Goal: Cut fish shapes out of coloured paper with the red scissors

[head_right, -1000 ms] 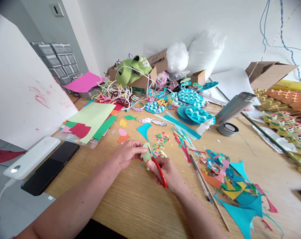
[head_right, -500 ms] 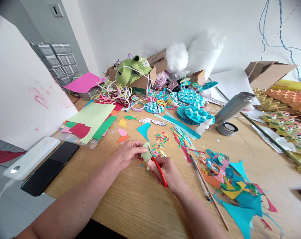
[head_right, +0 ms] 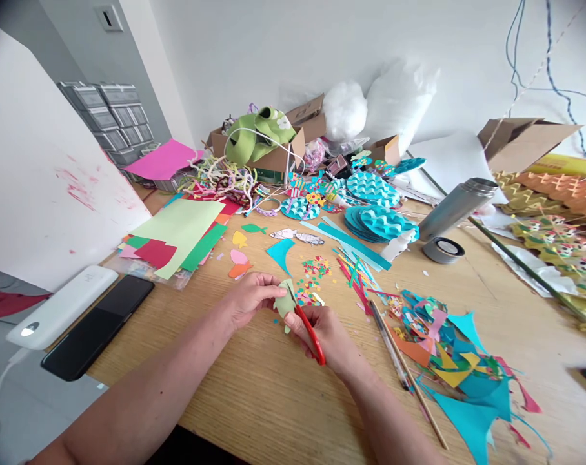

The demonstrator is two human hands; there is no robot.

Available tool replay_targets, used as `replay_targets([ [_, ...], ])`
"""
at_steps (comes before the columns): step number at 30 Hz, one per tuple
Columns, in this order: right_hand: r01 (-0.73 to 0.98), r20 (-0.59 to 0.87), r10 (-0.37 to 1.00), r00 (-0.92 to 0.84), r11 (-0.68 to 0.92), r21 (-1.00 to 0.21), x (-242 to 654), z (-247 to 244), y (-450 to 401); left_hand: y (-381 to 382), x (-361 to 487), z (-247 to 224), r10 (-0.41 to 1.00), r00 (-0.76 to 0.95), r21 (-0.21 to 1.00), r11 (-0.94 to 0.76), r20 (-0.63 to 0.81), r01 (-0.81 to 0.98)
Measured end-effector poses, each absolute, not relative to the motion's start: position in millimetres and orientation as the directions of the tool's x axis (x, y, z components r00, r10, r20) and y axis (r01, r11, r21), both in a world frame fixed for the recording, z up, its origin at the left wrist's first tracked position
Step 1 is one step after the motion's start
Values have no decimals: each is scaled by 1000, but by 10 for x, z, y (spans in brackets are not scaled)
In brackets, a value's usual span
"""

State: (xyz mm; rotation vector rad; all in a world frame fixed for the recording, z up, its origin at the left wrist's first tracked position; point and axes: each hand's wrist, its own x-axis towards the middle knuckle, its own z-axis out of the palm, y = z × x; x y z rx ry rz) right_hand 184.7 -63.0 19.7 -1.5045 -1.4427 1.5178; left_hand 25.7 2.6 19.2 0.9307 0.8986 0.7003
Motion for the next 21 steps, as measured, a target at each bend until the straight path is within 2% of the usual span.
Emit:
replay_targets([
  [21,273,-312,927,-210,-251,-929,1847,228,-634,30,247,182,824,457,892,433,-334,-129],
])
